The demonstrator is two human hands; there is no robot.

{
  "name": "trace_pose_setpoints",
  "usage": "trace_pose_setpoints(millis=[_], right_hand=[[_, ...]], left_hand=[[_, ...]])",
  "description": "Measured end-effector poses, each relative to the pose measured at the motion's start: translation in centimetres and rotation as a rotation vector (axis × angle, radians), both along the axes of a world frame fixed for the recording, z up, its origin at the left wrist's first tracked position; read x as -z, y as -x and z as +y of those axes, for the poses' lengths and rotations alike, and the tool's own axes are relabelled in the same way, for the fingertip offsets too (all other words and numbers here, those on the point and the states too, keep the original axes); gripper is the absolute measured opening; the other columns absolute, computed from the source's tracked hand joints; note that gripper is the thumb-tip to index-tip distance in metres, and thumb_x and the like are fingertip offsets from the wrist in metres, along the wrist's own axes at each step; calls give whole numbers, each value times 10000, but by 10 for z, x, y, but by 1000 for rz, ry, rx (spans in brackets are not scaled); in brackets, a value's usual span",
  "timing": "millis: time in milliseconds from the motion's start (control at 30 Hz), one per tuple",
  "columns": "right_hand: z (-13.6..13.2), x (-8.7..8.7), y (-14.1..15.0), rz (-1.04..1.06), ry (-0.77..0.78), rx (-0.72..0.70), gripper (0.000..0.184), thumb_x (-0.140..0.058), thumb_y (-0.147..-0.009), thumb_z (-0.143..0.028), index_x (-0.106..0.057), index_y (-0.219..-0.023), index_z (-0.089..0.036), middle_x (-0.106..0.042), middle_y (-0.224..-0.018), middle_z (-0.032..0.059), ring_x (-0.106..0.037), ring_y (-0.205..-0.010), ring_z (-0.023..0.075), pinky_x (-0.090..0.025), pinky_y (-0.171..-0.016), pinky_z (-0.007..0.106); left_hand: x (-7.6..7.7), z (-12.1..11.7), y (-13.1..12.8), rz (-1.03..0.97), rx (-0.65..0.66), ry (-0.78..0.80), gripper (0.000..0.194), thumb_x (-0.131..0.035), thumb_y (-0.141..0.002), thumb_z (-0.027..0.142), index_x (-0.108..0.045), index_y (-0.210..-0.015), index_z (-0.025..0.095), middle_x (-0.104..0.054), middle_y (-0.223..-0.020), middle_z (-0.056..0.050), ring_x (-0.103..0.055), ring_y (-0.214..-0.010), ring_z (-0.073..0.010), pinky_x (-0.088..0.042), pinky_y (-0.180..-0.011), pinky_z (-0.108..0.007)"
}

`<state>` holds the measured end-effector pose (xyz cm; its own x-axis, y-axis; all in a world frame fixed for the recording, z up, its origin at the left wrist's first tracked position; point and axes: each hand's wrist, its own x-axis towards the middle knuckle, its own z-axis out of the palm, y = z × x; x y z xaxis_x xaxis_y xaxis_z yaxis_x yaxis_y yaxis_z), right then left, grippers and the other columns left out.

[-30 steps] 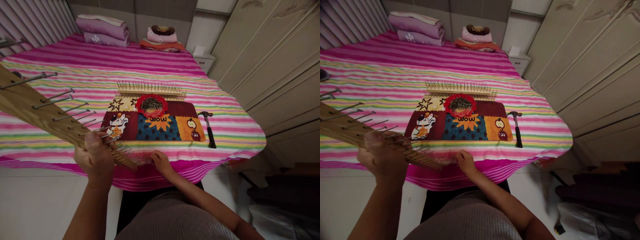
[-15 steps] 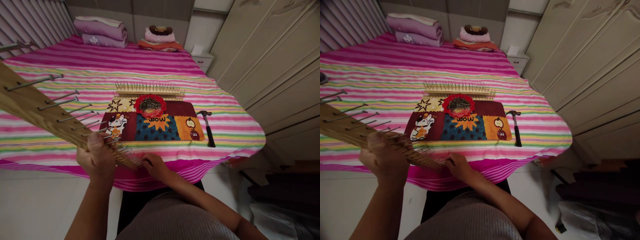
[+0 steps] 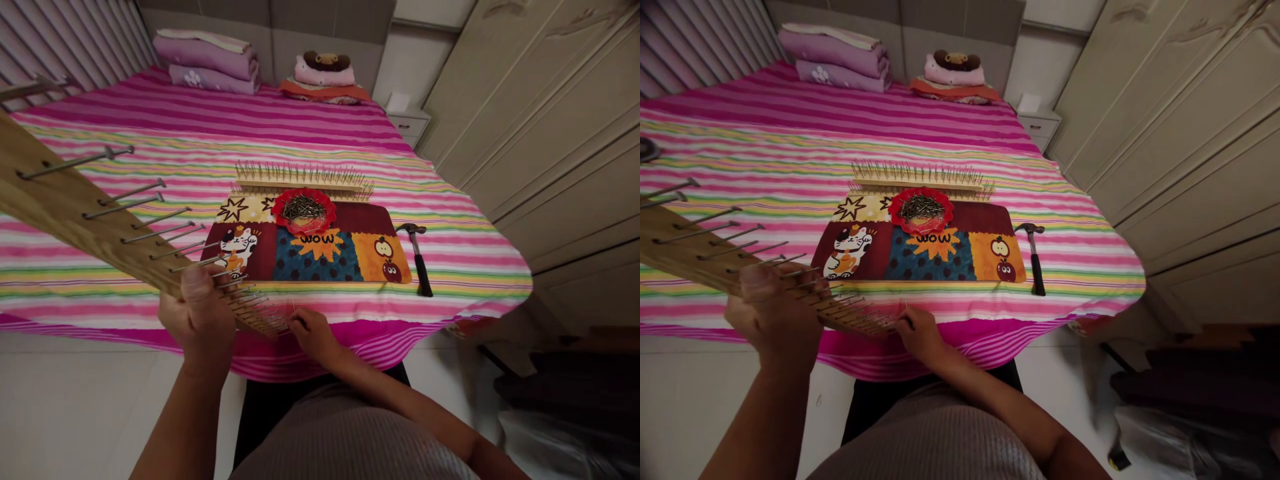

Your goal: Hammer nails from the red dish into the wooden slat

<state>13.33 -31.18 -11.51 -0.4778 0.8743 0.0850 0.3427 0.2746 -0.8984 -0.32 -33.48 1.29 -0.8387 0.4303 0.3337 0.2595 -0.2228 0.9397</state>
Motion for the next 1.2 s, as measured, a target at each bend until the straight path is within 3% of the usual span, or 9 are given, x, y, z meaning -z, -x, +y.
trace_pose_setpoints(millis=[100, 233, 333, 533, 700, 1200], right_hand=[[3, 5, -1, 10, 20, 37, 164, -499, -754, -127, -563, -619, -194, -565, -608, -32, -516, -589, 126, -379, -573, 232], [17, 16, -14, 4, 58, 138, 231, -502, -863, -192, -549, -637, -176, -540, -596, -43, -517, -563, 119, -404, -558, 244], [23, 20, -25, -4, 62, 149, 199, -545, -865, -216, -567, -673, -167, -548, -609, -46, -523, -570, 117, -413, -559, 246], [6, 3, -21, -7, 23, -3, 124, -559, -797, -152, -677, -798, -191, -666, -736, 4, -576, -666, 140, -417, -614, 237], [-5, -7, -12, -35, 0, -119, 153, -549, -790, -102, -662, -732, -188, -656, -702, -3, -566, -650, 133, -394, -601, 224], [-4, -7, -10, -41, 99, 45, 181, -507, -784, -120, -599, -652, -204, -600, -610, -37, -521, -572, 121, -382, -536, 212]], left_hand=[[-1, 1, -2, -89, 7, -72, 413, -557, -758, 575, -603, -658, 177, -518, -522, 7, -510, -431, -124, -394, -400, -276], [-3, 1, -2, -74, -11, -27, 419, -547, -759, 587, -601, -658, 184, -536, -536, 1, -517, -447, -127, -415, -416, -292], [-5, 2, -2, -71, -2, -26, 422, -554, -751, 596, -585, -657, 186, -526, -520, 8, -516, -437, -128, -417, -412, -294], [-8, 6, -3, -93, 17, -42, 402, -575, -745, 584, -557, -660, 191, -506, -506, 17, -495, -426, -122, -388, -403, -291], [-7, 5, -5, -92, 16, -41, 392, -563, -749, 579, -571, -659, 198, -508, -508, 11, -486, -419, -130, -379, -404, -298], [-5, 5, -3, -41, -50, 56, 462, -524, -746, 636, -585, -655, 187, -537, -539, -9, -506, -471, -132, -401, -454, -291]])
